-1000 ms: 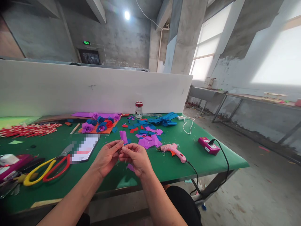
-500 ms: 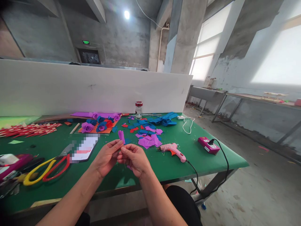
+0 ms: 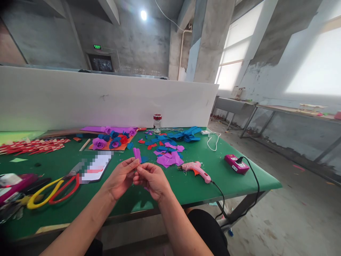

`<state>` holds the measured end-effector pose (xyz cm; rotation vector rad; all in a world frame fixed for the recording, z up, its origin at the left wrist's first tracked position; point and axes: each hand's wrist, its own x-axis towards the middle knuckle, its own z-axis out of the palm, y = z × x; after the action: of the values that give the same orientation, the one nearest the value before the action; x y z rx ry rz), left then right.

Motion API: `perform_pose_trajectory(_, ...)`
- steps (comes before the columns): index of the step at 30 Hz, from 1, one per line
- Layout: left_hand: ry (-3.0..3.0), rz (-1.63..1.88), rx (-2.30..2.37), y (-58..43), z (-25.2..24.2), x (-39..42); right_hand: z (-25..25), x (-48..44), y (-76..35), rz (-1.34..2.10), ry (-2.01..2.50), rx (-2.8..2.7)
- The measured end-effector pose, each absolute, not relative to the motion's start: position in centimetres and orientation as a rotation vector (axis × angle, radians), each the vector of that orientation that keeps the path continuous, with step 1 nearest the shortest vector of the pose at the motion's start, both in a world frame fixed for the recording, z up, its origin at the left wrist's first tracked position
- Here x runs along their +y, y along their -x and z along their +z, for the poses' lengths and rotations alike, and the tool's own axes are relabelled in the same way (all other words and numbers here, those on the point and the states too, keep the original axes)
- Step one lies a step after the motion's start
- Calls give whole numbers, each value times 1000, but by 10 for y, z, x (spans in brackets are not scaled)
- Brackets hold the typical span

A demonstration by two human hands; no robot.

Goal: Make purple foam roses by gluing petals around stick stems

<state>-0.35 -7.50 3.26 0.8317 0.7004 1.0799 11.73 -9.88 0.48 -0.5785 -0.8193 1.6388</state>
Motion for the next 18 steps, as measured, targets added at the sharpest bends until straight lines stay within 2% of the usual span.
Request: perform_pose_trajectory(18,-986,1093,715,10,31,-66,8,-98,-120,1630,563,-746)
